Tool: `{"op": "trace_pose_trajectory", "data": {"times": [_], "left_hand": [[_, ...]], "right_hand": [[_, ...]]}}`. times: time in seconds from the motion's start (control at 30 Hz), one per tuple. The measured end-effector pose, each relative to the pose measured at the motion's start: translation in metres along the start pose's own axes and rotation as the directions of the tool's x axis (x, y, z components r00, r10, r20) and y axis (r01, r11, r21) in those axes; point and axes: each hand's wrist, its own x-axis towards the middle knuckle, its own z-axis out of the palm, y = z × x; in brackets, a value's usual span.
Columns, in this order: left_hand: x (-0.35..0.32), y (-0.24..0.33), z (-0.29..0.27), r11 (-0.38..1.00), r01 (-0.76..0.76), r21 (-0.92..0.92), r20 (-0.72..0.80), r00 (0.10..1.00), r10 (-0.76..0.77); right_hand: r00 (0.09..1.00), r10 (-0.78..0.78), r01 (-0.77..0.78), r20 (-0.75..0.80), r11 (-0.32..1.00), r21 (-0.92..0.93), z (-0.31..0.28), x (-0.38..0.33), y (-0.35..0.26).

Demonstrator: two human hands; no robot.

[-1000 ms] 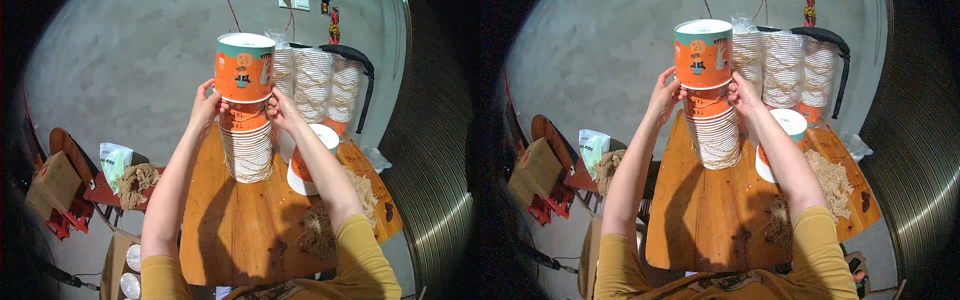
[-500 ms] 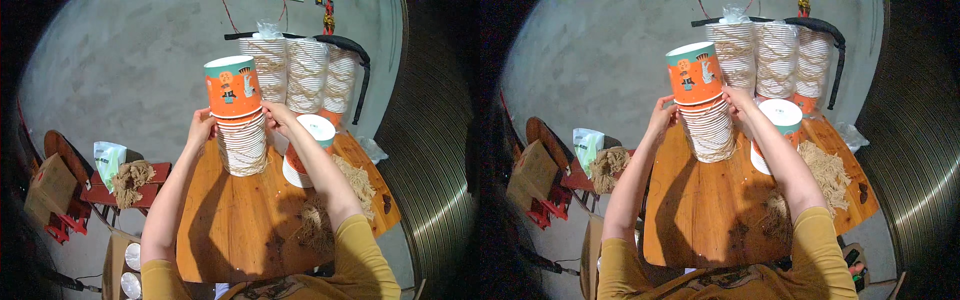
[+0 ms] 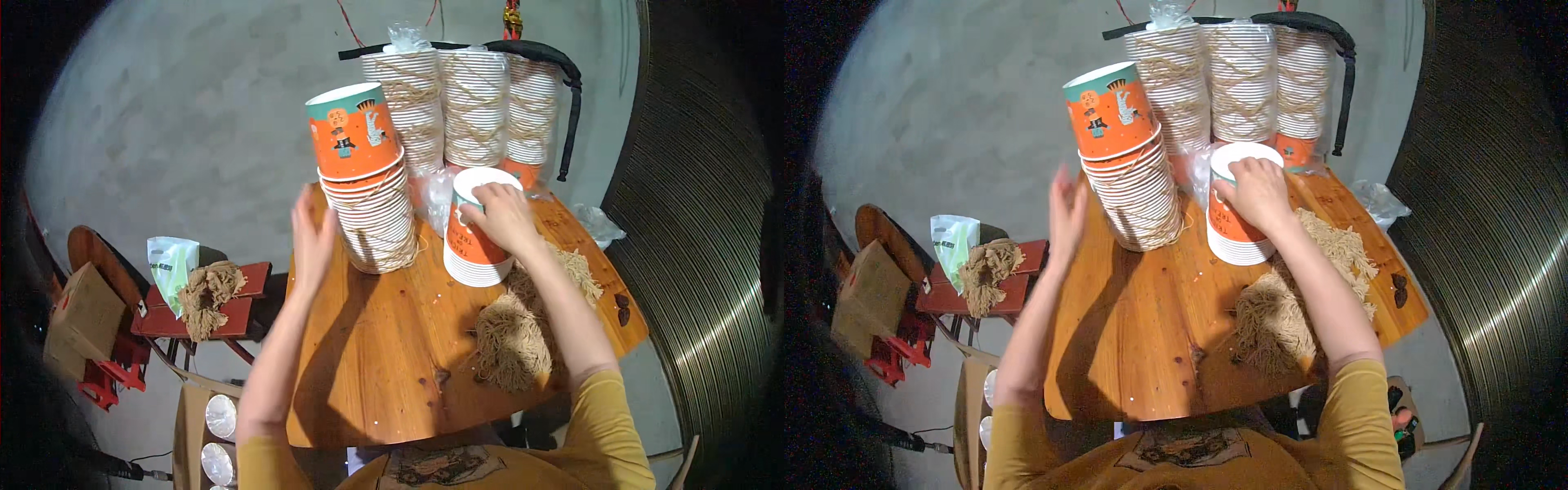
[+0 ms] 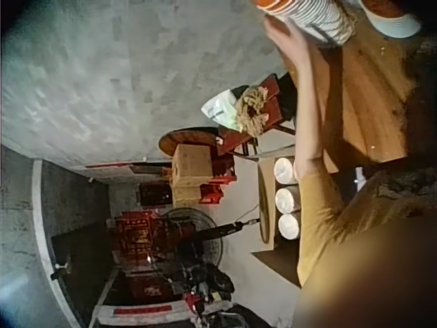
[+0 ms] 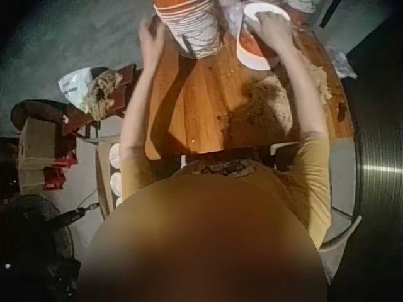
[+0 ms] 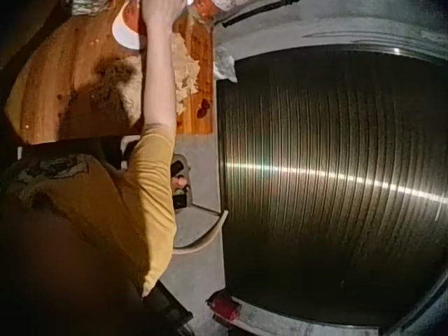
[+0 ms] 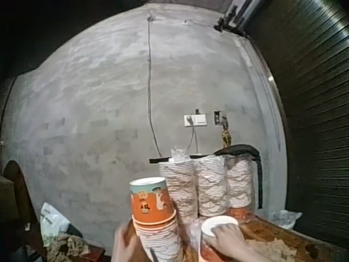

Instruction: Packing decorative wood wool and a piece of string into themed paper cups.

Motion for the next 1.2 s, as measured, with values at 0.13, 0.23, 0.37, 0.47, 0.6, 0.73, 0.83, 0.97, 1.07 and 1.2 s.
{"op": "trace_pose_trajectory", "data": {"times": [0.13, 0.23, 0.37, 0.47, 0.6, 0.73, 0.83, 0.97, 1.07, 1.2], "left_hand": [[0.102, 0.075, 0.013, 0.803, -0.336, 0.492, 0.001, 0.923, 0.385], [0.136, 0.088, 0.024, 0.654, -0.395, 0.645, 0.104, 0.893, 0.437], [0.136, 0.084, 0.038, 0.784, -0.402, 0.473, 0.243, 0.915, 0.322], [0.134, 0.076, 0.034, 0.808, -0.416, 0.417, 0.235, 0.908, 0.346], [0.129, 0.070, 0.027, 0.859, -0.428, 0.281, 0.062, 0.901, 0.429], [0.073, 0.075, 0.025, 0.944, -0.326, 0.046, -0.227, 0.917, 0.328], [0.002, 0.069, 0.037, 0.969, -0.248, -0.002, -0.105, 0.963, 0.247], [-0.089, 0.062, 0.065, 0.938, 0.194, -0.287, 0.383, 0.921, -0.073], [-0.113, 0.060, 0.099, 0.954, 0.150, -0.259, 0.495, 0.869, -0.002], [-0.128, 0.068, 0.146, 0.868, 0.279, -0.411, 0.448, 0.891, -0.075]], "right_hand": [[0.997, -0.032, 0.036, -0.075, 0.998, 0.047, 0.012, -0.011, 0.012], [0.985, -0.072, 0.087, -0.154, 0.992, 0.093, 0.019, -0.012, 0.013], [0.973, -0.067, 0.114, -0.221, 0.972, 0.207, 0.016, -0.011, 0.012], [0.978, -0.064, 0.105, -0.199, 0.973, 0.204, 0.012, -0.009, 0.013], [0.976, -0.009, 0.063, -0.219, 0.969, 0.240, 0.007, -0.003, 0.013], [0.988, -0.026, 0.067, -0.155, 0.963, 0.260, -0.003, -0.001, 0.013], [0.981, -0.067, 0.126, -0.184, 0.934, 0.334, -0.008, -0.001, 0.011], [0.994, -0.073, 0.093, -0.080, 0.955, 0.281, -0.017, 0.008, 0.012], [0.989, -0.092, 0.120, -0.113, 0.956, 0.267, -0.016, 0.014, 0.003], [0.968, -0.122, 0.184, -0.218, 0.938, 0.293, -0.023, 0.014, -0.008]]}}
